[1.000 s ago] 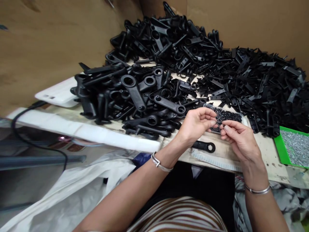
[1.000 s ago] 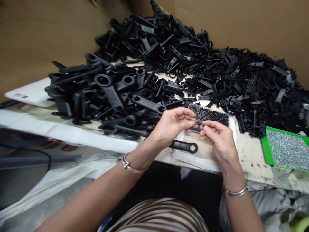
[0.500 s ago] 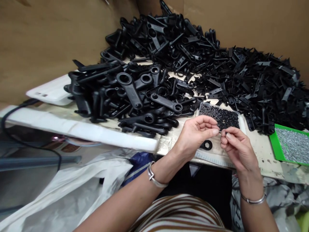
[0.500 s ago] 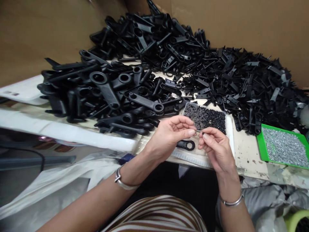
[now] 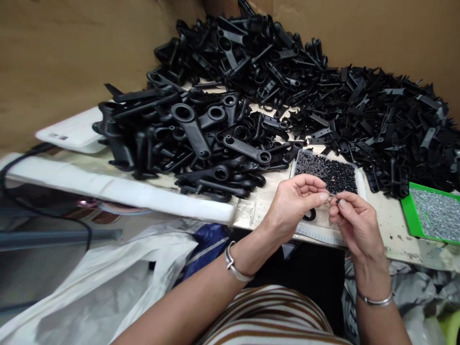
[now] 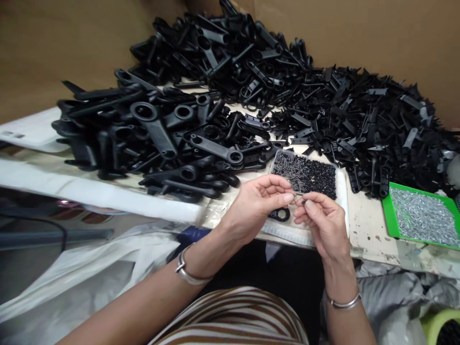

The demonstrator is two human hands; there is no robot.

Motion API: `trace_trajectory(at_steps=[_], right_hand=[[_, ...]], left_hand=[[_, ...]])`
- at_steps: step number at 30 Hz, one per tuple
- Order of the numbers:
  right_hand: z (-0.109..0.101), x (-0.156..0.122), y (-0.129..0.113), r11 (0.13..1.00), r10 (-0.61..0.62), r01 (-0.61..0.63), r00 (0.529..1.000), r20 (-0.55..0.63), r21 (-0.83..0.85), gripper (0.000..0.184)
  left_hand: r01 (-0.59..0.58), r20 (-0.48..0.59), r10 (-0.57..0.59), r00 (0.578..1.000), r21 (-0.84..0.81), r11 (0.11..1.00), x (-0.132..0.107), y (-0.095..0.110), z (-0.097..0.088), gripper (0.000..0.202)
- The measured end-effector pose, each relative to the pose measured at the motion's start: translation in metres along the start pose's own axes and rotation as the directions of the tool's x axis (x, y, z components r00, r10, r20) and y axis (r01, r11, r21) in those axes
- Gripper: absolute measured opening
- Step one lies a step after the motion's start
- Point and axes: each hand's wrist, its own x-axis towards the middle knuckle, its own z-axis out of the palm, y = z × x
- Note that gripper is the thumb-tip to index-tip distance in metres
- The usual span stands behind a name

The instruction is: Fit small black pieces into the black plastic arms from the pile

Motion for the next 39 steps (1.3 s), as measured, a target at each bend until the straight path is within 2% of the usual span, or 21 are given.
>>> trace_trajectory(at_steps=[4, 7, 10, 13, 16, 22, 28, 34, 39], right_hand=[[0.003, 0.003, 0.003, 0.995, 0.052, -0.052, 0.999, 0.002, 0.082, 0.020], [0.002, 0.004, 0.006, 0.994, 0.083, -0.081, 0.996, -0.024, 0.078, 0.022], [-0.001, 0.003, 0.009, 0.998, 0.060, -0.060, 0.994, -0.091, 0.004, 0.025], [-0.006, 0.000, 0.011, 0.987, -0.014, -0.012, 0.987, -0.160, -0.158, 0.027], [-0.011, -0.004, 0.010, 0.973, 0.004, -0.044, 0.985, -0.174, -0.226, 0.031], [-0.015, -0.009, 0.002, 0.988, 0.154, -0.154, 0.987, -0.036, -0.005, 0.029], [-0.021, -0.014, 0.006, 0.983, 0.172, -0.175, 0.984, 0.055, 0.060, 0.021], [-0.019, -0.016, 0.008, 0.982, 0.137, -0.140, 0.990, 0.033, 0.130, 0.020], [-0.014, -0.018, 0.009, 0.993, 0.082, -0.081, 0.997, -0.012, 0.091, 0.020]], left_hand=[[-0.016, -0.018, 0.016, 1.000, 0.012, 1.000, 0.001, -0.003, 0.001, 0.022], [-0.021, -0.022, 0.022, 1.000, 0.016, 1.000, 0.000, -0.004, -0.001, 0.022], [-0.016, -0.040, 0.016, 0.999, 0.009, 1.000, -0.001, -0.004, -0.003, 0.024], [-0.005, -0.047, 0.006, 0.999, 0.012, 1.000, -0.003, -0.003, -0.004, 0.027], [0.010, -0.037, -0.009, 0.999, 0.019, 1.000, -0.005, -0.001, -0.004, 0.028], [0.035, -0.040, -0.033, 0.999, 0.041, 0.999, -0.008, -0.003, -0.003, 0.027], [0.065, -0.030, -0.064, 0.998, 0.058, 0.996, -0.012, -0.005, 0.000, 0.026], [0.084, -0.022, -0.083, 0.996, 0.049, 0.995, -0.015, -0.007, 0.001, 0.023], [0.078, -0.010, -0.078, 0.997, 0.046, 0.996, -0.017, -0.008, 0.001, 0.020]])
